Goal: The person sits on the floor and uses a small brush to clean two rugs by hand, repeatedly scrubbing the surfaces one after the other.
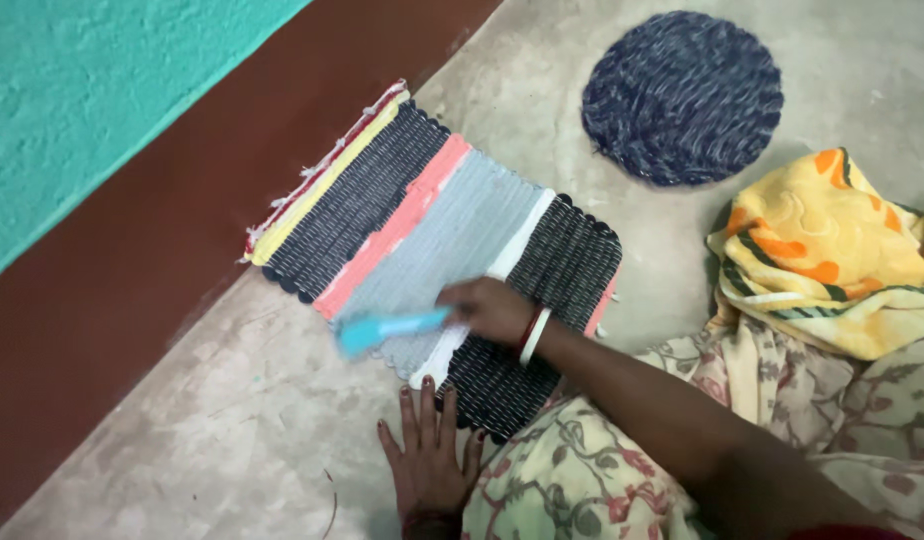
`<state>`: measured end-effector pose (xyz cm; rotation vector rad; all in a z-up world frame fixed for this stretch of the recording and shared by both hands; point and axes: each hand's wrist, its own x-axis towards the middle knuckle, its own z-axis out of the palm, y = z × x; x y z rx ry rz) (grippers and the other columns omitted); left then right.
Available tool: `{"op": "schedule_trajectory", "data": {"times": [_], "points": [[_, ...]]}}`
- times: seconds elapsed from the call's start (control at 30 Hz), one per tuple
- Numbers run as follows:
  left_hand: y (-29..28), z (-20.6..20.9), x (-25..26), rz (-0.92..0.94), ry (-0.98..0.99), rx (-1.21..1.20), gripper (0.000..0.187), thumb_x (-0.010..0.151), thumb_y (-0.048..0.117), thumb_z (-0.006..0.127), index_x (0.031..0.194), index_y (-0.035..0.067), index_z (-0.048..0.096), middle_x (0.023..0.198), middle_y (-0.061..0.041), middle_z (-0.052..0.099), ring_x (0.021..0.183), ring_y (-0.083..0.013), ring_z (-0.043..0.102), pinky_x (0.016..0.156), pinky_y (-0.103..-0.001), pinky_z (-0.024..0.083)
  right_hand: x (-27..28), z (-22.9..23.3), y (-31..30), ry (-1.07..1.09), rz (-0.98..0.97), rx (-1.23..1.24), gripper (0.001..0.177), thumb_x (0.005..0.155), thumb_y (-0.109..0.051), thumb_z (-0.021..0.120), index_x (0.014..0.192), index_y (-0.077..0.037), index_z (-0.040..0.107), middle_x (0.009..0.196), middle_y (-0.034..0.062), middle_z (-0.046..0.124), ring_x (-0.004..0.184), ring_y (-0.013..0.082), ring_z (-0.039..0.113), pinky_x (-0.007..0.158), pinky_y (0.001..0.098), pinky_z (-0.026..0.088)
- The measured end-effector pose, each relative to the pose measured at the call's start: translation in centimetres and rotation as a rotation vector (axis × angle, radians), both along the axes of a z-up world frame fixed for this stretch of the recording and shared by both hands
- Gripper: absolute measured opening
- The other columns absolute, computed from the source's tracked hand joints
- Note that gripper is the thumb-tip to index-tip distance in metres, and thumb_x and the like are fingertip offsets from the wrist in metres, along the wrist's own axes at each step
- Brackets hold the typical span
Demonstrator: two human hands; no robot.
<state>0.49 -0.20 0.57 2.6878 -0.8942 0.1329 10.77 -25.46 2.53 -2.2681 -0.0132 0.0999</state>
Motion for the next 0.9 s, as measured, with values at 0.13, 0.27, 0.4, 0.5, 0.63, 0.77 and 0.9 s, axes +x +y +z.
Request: {"op": "schedule_trajectory", "data": {"times": [0.13,0.27,0.4,0.5,0.63,0.77,0.9], "points": [[-0.1,0.5,-0.1,0.01,0.007,0.012,0.07,0.089,0.056,0.052,0.147,0.019,0.043,0.162,-0.008,0.028,0.15,-0.0369,0.02,0.11,-0.072,0.019,0.6,1.0,-7.4,-0.244,-0.566,-0.146,0.026,0.084,-0.02,0.08,0.107,-0.009,0.076,0.089,0.0153,0.075,0.08,0.0303,0.074,0.073,0.0393,0.057],[-0.2,0.6,-0.1,0.014,0.017,0.03,0.071,0.089,0.057,0.052,0.148,0.019,0.043,0.163,-0.008,0.028,0.15,-0.0369,0.021,0.111,-0.071,0.019,-1.6,2.3,-9.0,-0.201,-0.87,0.124,0.023,0.087,-0.01,0.074,0.11,-0.005,0.074,0.087,0.0134,0.078,0.08,0.0287,0.074,0.074,0.0401,0.057],[-0.2,0.4,0.0,0.018,0.027,0.042,0.072,0.089,0.058,0.051,0.148,0.019,0.043,0.162,-0.008,0.028,0.149,-0.0362,0.021,0.111,-0.071,0.019,-6.2,2.9,-2.7,-0.158,-0.142,0.109,0.034,0.079,-0.013,0.083,0.11,-0.005,0.073,0.102,0.0124,0.076,0.092,0.0258,0.075,0.082,0.0374,0.058],[-0.2,0.3,-0.3,0.022,0.027,0.045,0.071,0.089,0.058,0.051,0.148,0.02,0.043,0.162,-0.007,0.029,0.149,-0.0355,0.021,0.112,-0.071,0.019,-7.7,2.1,-1.4,-0.032,-0.009,0.104,0.029,0.079,-0.013,0.083,0.107,-0.009,0.079,0.097,0.0114,0.079,0.09,0.0247,0.076,0.081,0.0367,0.057],[-0.2,0.7,0.0,0.022,0.04,0.056,0.07,0.089,0.057,0.051,0.148,0.02,0.043,0.163,-0.007,0.028,0.151,-0.036,0.02,0.112,-0.071,0.019,-5.5,-0.8,-8.9,-0.153,-0.617,0.1,0.027,0.085,-0.006,0.075,0.112,-0.006,0.075,0.097,0.01,0.078,0.086,0.0183,0.075,0.078,0.0329,0.06],[-0.3,0.6,-0.1,0.028,0.074,0.083,0.069,0.089,0.058,0.051,0.146,0.021,0.044,0.163,-0.006,0.027,0.15,-0.0361,0.019,0.111,-0.071,0.018,-6.9,-1.6,-12.8,-0.196,-0.826,0.321,0.023,0.088,-0.002,0.074,0.112,-0.003,0.076,0.095,0.0072,0.078,0.087,0.0178,0.071,0.08,0.0333,0.057],[-0.2,0.1,-0.2,0.03,0.05,0.047,0.07,0.089,0.058,0.051,0.148,0.02,0.043,0.162,-0.008,0.027,0.151,-0.0369,0.02,0.112,-0.071,0.018,-8.6,-0.6,-7.1,0.091,-0.423,0.666,0.034,0.077,0.003,0.075,0.11,-0.005,0.073,0.098,0.0015,0.076,0.094,0.0171,0.072,0.083,0.0322,0.059]]}}
